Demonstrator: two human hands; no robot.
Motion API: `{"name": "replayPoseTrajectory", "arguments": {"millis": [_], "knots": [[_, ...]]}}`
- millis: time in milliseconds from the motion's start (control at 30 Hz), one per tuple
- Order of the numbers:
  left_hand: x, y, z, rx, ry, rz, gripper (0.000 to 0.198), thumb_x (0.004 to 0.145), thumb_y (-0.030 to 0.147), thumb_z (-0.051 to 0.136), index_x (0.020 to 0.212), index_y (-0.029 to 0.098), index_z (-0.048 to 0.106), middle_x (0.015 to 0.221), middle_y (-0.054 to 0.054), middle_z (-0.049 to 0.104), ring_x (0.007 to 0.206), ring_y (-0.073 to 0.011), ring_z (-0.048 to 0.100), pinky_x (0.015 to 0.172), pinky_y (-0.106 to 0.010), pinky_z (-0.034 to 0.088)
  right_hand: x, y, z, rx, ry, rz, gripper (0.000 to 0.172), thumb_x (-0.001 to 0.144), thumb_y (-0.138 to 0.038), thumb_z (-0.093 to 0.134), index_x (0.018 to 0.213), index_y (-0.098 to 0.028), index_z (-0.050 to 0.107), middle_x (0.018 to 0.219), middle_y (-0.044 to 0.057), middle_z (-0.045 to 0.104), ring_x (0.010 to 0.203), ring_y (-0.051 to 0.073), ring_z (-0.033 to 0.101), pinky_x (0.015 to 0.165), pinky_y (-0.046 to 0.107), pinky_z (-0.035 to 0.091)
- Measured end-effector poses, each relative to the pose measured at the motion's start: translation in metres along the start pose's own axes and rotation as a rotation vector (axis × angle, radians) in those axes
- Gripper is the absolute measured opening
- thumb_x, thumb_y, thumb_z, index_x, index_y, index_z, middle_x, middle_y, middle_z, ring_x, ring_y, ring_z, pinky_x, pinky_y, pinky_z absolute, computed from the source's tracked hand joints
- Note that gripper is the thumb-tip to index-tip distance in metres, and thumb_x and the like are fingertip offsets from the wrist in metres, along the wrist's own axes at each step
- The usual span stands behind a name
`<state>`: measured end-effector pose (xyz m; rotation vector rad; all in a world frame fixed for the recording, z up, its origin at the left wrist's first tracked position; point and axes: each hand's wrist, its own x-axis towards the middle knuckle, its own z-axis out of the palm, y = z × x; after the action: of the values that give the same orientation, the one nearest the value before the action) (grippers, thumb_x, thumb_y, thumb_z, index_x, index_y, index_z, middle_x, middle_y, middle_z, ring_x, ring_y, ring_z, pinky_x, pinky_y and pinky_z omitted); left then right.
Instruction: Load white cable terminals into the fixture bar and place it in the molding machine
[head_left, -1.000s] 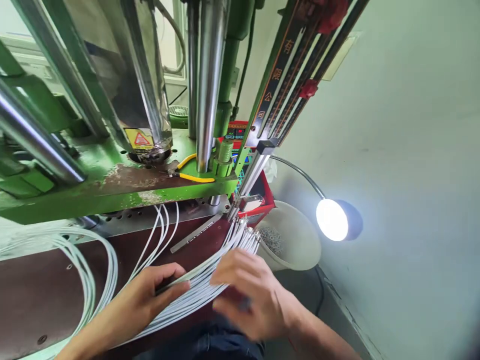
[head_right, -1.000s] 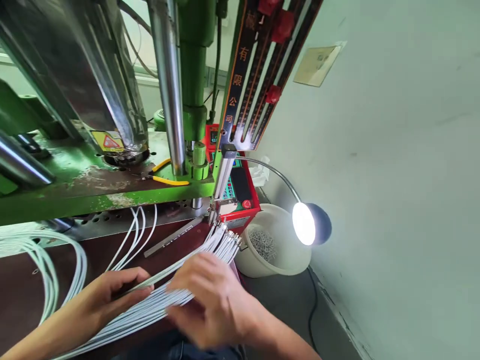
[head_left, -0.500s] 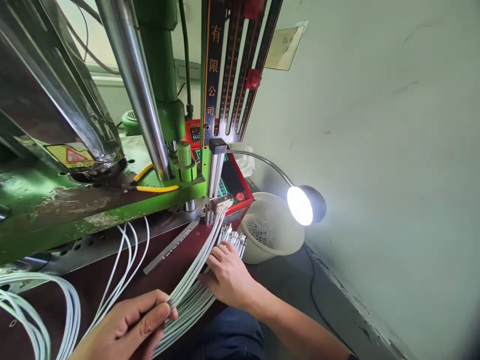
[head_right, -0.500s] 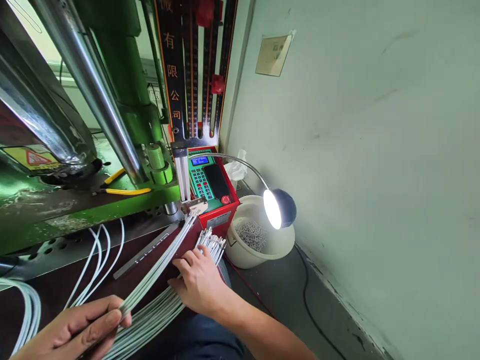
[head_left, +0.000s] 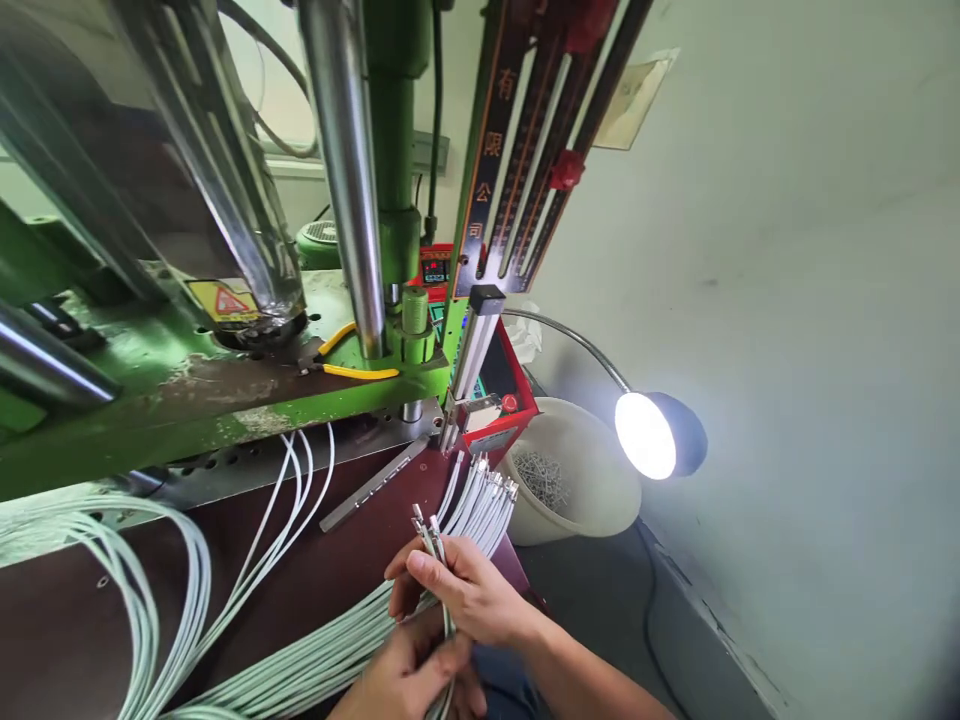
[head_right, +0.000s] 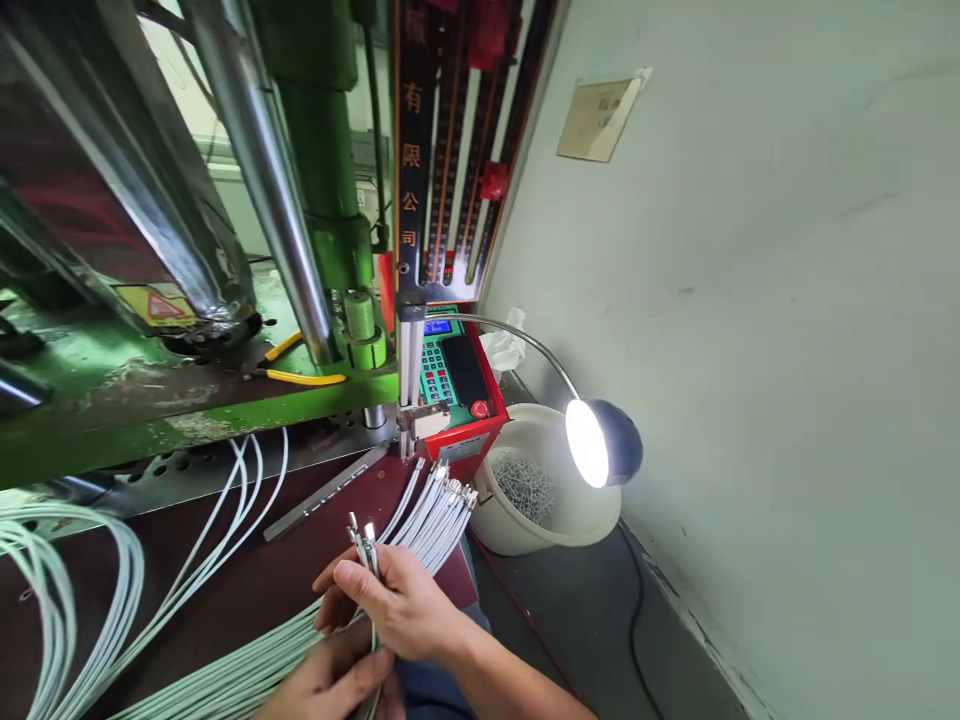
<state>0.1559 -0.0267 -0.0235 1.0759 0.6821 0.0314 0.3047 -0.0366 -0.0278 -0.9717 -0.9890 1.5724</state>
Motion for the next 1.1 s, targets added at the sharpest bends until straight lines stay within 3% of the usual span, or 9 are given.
{"name": "replayPoseTrajectory", "arguments": {"millis": [133, 267, 367, 467, 633, 700, 833, 933, 1100], "knots": [[0.021, -0.016, 0.009, -0.150, -0.053, 0.015, 0.056, 0.072, 0.074, 0.056, 0.085, 0.019, 0.059, 0.050, 0.000, 0.058, 0.040, -0.0115, 0.042, 0.046, -0.026, 0.030, 0.002, -0.010, -0.008, 0.006, -0.011, -0.007, 0.053, 0.088, -0.062, 0.052, 0.093, -0.012, 0.068, 0.075, 0.005, 0.067, 0.068, 0.013, 0.062, 0.069, 0.027, 0.050], [0.026, -0.021, 0.017, -0.309, 0.002, 0.070, 0.057, 0.067, 0.074, 0.061, 0.080, 0.019, 0.057, 0.055, -0.003, 0.063, 0.041, -0.0139, 0.050, 0.045, -0.027, 0.034, -0.001, -0.013, -0.012, -0.137, -0.129, 0.098, 0.054, 0.091, -0.061, 0.047, 0.094, -0.012, 0.071, 0.079, 0.007, 0.069, 0.076, 0.015, 0.065, 0.074, 0.029, 0.052], [0.023, -0.013, 0.028, -0.447, 0.122, 0.140, 0.051, 0.071, 0.070, 0.061, 0.078, 0.019, 0.056, 0.050, 0.000, 0.060, 0.035, -0.0113, 0.044, 0.042, -0.026, 0.030, -0.001, -0.020, -0.017, -0.199, -0.107, 0.107, 0.049, 0.094, -0.055, 0.047, 0.113, -0.014, 0.066, 0.093, 0.010, 0.070, 0.085, 0.017, 0.067, 0.078, 0.032, 0.053], [0.021, -0.009, 0.035, -0.479, 0.067, 0.138, 0.052, 0.072, 0.067, 0.063, 0.085, 0.016, 0.060, 0.045, 0.000, 0.057, 0.033, -0.0090, 0.038, 0.040, -0.024, 0.023, 0.004, -0.039, -0.022, -0.289, -0.037, -0.039, 0.051, 0.094, -0.052, 0.049, 0.134, -0.019, 0.052, 0.117, 0.012, 0.066, 0.105, 0.019, 0.063, 0.089, 0.035, 0.051], [0.022, -0.009, 0.035, -0.542, 0.059, 0.172, 0.056, 0.066, 0.071, 0.065, 0.069, 0.016, 0.064, 0.050, -0.004, 0.060, 0.039, -0.0139, 0.049, 0.042, -0.027, 0.035, 0.017, -0.071, -0.016, -0.725, -0.643, 0.039, 0.058, 0.092, -0.059, 0.046, 0.130, -0.019, 0.060, 0.126, 0.012, 0.063, 0.116, 0.021, 0.060, 0.099, 0.032, 0.045], [0.020, -0.004, 0.031, -0.578, 0.131, 0.206, 0.054, 0.066, 0.069, 0.066, 0.060, 0.015, 0.063, 0.052, -0.006, 0.060, 0.045, -0.0158, 0.054, 0.046, -0.029, 0.041, 0.025, -0.073, -0.012, -0.769, -0.763, 0.064, 0.062, 0.092, -0.062, 0.042, 0.130, -0.016, 0.060, 0.123, 0.013, 0.065, 0.115, 0.022, 0.061, 0.097, 0.030, 0.047], [0.007, 0.010, 0.018, -0.704, 0.242, 0.235, 0.033, 0.071, 0.047, 0.074, 0.082, 0.016, 0.067, 0.064, -0.003, 0.063, 0.054, -0.0139, 0.056, 0.057, -0.029, 0.045, 0.055, -0.059, -0.015, -0.843, -0.399, -0.069, 0.048, 0.100, -0.047, 0.037, 0.131, -0.016, 0.056, 0.121, 0.010, 0.065, 0.109, 0.018, 0.062, 0.093, 0.031, 0.049], [-0.001, 0.015, 0.008, -0.699, 0.234, 0.265, 0.033, 0.074, 0.039, 0.073, 0.096, 0.016, 0.064, 0.071, -0.002, 0.065, 0.060, -0.0143, 0.058, 0.062, -0.029, 0.046, 0.081, -0.043, -0.027, -1.289, -0.092, -0.206, 0.038, 0.091, -0.030, 0.060, 0.126, -0.016, 0.060, 0.120, 0.012, 0.062, 0.114, 0.023, 0.055, 0.102, 0.042, 0.042], [-0.002, 0.010, 0.003, -0.596, 0.263, 0.288, 0.035, 0.079, 0.040, 0.068, 0.102, 0.016, 0.058, 0.072, -0.003, 0.067, 0.054, -0.0127, 0.057, 0.060, -0.029, 0.044, 0.102, -0.027, -0.037, -1.657, -0.156, -0.281, 0.021, 0.089, -0.028, 0.063, 0.103, -0.014, 0.068, 0.105, 0.011, 0.062, 0.103, 0.025, 0.054, 0.093, 0.042, 0.046]]}}
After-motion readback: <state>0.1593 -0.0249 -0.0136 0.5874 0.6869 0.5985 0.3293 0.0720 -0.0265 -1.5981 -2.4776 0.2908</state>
